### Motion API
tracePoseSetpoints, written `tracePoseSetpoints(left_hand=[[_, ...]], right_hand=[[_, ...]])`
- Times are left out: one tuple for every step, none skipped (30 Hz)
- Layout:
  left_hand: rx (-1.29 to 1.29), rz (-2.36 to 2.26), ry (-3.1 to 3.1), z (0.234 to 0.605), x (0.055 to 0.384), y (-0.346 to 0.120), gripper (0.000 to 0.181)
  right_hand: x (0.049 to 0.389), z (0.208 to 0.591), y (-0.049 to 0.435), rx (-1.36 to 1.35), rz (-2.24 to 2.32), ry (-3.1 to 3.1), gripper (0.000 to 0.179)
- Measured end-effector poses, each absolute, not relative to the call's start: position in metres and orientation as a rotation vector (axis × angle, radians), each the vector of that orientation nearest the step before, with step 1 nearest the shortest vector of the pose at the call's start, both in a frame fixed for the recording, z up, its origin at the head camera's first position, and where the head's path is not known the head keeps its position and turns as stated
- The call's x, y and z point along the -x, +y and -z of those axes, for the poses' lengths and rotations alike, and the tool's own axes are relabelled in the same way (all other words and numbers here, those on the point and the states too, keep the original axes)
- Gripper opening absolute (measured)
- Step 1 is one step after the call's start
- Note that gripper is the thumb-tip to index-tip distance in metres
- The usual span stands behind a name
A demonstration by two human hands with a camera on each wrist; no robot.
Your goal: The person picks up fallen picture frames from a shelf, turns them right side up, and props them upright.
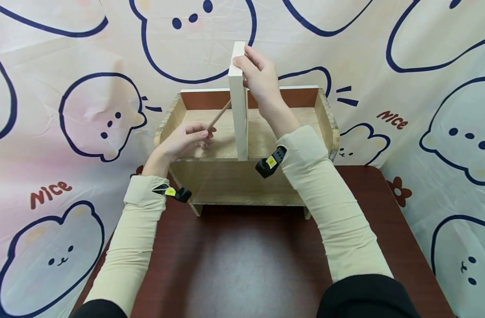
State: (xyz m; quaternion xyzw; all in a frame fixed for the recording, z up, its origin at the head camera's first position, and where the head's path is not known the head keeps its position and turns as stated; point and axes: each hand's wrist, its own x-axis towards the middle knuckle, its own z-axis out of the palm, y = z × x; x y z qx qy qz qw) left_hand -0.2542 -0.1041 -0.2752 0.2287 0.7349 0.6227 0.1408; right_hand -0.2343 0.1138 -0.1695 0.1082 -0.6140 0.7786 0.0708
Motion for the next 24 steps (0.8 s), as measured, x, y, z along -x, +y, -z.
tracePoseSetpoints(left_hand=[[-0.663,-1.794,2.140,0.275,0.254,-0.105,0.035],[-0.672,-1.783,2.167,0.275,0.254,-0.105,0.035],[-0.682,-1.769,2.196,0.275,0.254,-0.106,0.035],[-0.694,-1.752,2.226,0.276,0.254,-0.106,0.035],[-0.707,-1.741,2.250,0.276,0.253,-0.106,0.035],[-0.717,-1.726,2.279,0.276,0.253,-0.106,0.036],[-0.719,-1.714,2.312,0.277,0.252,-0.106,0.036],[-0.716,-1.711,2.334,0.278,0.251,-0.105,0.037],[-0.704,-1.722,2.354,0.278,0.249,-0.104,0.038],[-0.688,-1.737,2.386,0.279,0.247,-0.103,0.039],[-0.663,-1.772,2.413,0.279,0.244,-0.102,0.040],[-0.636,-1.808,2.450,0.280,0.241,-0.101,0.042],[-0.618,-1.856,2.493,0.282,0.238,-0.099,0.042],[-0.606,-1.920,2.535,0.284,0.235,-0.097,0.043],[-0.608,-1.983,2.594,0.285,0.230,-0.095,0.043],[-0.628,-2.042,2.664,0.288,0.227,-0.092,0.042],[-0.663,-2.086,2.746,0.290,0.222,-0.089,0.041],[-0.706,-2.097,2.860,0.292,0.219,-0.086,0.038],[-0.749,-2.093,2.984,0.295,0.215,-0.083,0.035],[-0.800,-2.076,3.102,0.297,0.212,-0.080,0.032],[-0.845,-2.037,3.228,0.300,0.210,-0.076,0.028],[-0.873,-1.995,3.345,0.302,0.208,-0.073,0.025],[-0.877,-1.948,3.454,0.304,0.207,-0.069,0.021],[-0.870,-1.913,3.538,0.307,0.206,-0.066,0.017]], right_hand=[[0.234,0.170,0.114,-0.325,-2.342,-1.847,0.048],[0.234,0.170,0.113,-0.323,-2.343,-1.847,0.048],[0.234,0.170,0.113,-0.321,-2.342,-1.849,0.048],[0.234,0.169,0.113,-0.317,-2.343,-1.849,0.048],[0.234,0.169,0.113,-0.314,-2.342,-1.850,0.048],[0.234,0.169,0.113,-0.311,-2.343,-1.848,0.048],[0.234,0.169,0.113,-0.308,-2.345,-1.847,0.048],[0.234,0.169,0.113,-0.306,-2.345,-1.847,0.048],[0.234,0.169,0.113,-0.304,-2.346,-1.844,0.048],[0.234,0.169,0.113,-0.303,-2.351,-1.837,0.048],[0.234,0.169,0.113,-0.302,-2.354,-1.833,0.048],[0.233,0.169,0.113,-0.301,-2.354,-1.832,0.048],[0.233,0.169,0.113,-0.299,-2.356,-1.828,0.048],[0.233,0.168,0.113,-0.297,-2.360,-1.823,0.048],[0.233,0.168,0.113,-0.294,-2.362,-1.818,0.048],[0.233,0.168,0.113,-0.291,-2.366,-1.814,0.048],[0.233,0.168,0.113,-0.288,-2.365,-1.815,0.048],[0.233,0.168,0.113,-0.286,-2.366,-1.816,0.047],[0.233,0.168,0.113,-0.283,-2.369,-1.812,0.047],[0.233,0.168,0.112,-0.281,-2.371,-1.812,0.047],[0.233,0.168,0.112,-0.279,-2.371,-1.813,0.047],[0.234,0.168,0.112,-0.276,-2.371,-1.815,0.047],[0.234,0.168,0.112,-0.276,-2.370,-1.817,0.047],[0.234,0.168,0.112,-0.274,-2.369,-1.819,0.047]])
